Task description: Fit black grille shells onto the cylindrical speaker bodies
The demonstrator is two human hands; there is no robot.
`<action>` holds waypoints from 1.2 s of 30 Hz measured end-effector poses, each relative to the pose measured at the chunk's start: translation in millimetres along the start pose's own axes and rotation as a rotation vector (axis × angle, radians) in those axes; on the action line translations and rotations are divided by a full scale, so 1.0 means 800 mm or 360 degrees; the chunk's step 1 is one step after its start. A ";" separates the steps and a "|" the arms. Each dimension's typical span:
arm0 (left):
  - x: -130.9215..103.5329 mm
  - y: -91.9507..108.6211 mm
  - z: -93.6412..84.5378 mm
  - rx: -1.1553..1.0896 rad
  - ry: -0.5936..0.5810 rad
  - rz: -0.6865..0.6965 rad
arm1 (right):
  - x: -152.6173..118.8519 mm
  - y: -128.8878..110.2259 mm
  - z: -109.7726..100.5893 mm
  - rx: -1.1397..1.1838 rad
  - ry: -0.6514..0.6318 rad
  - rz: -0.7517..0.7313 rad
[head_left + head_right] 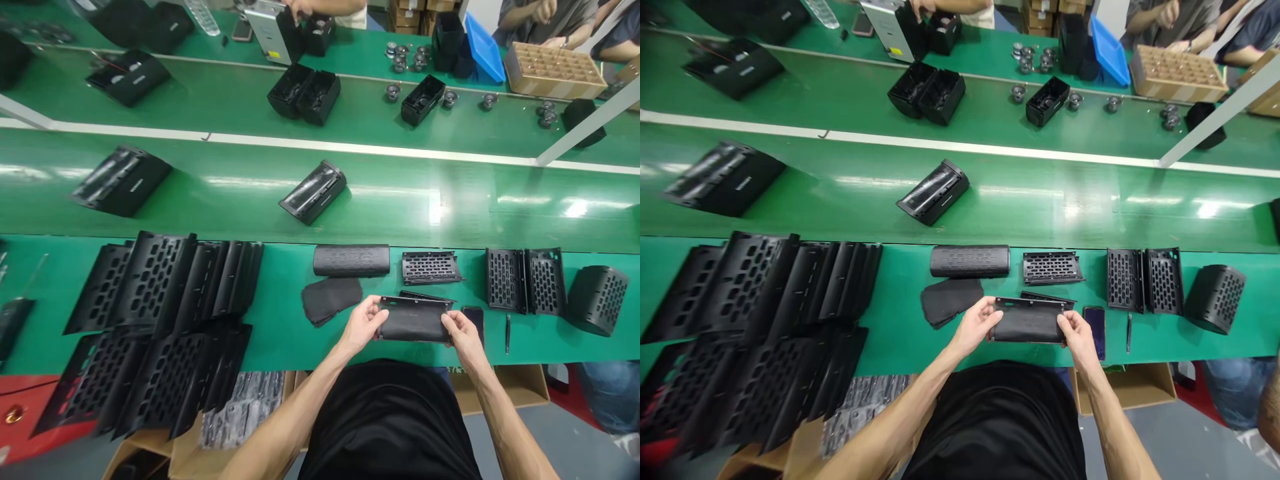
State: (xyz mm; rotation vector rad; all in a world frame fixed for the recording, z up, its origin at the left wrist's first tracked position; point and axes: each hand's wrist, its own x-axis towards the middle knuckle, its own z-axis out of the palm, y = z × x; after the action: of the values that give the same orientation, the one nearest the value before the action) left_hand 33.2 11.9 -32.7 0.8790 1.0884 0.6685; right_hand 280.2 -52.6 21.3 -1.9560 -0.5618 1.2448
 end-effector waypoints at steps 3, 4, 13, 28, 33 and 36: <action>-0.005 0.006 -0.004 -0.0060 0.0056 0.0050 | -0.003 -0.005 0.005 0.0042 -0.0053 -0.0047; -0.006 0.009 -0.006 -0.0073 0.0071 0.0068 | -0.005 -0.006 0.006 0.0059 -0.0074 -0.0058; -0.018 0.007 -0.015 -0.0255 0.0116 0.0137 | -0.017 -0.019 0.015 0.0057 -0.0062 -0.0113; -0.019 -0.002 -0.024 -0.0418 0.0086 0.0100 | -0.019 -0.025 0.024 0.0051 -0.0041 -0.0223; -0.019 -0.001 -0.028 -0.0364 0.0109 0.0200 | -0.020 -0.029 0.023 0.0012 -0.0037 -0.0241; -0.022 0.004 -0.031 -0.0372 0.0047 0.0224 | -0.021 -0.031 0.022 -0.0034 -0.0029 -0.0279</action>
State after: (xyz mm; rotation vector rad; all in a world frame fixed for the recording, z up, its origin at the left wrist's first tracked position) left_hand 3.6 5.4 -26.7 0.7498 0.9577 0.9087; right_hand 257.8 -42.1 46.0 -1.8704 -0.7419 1.1523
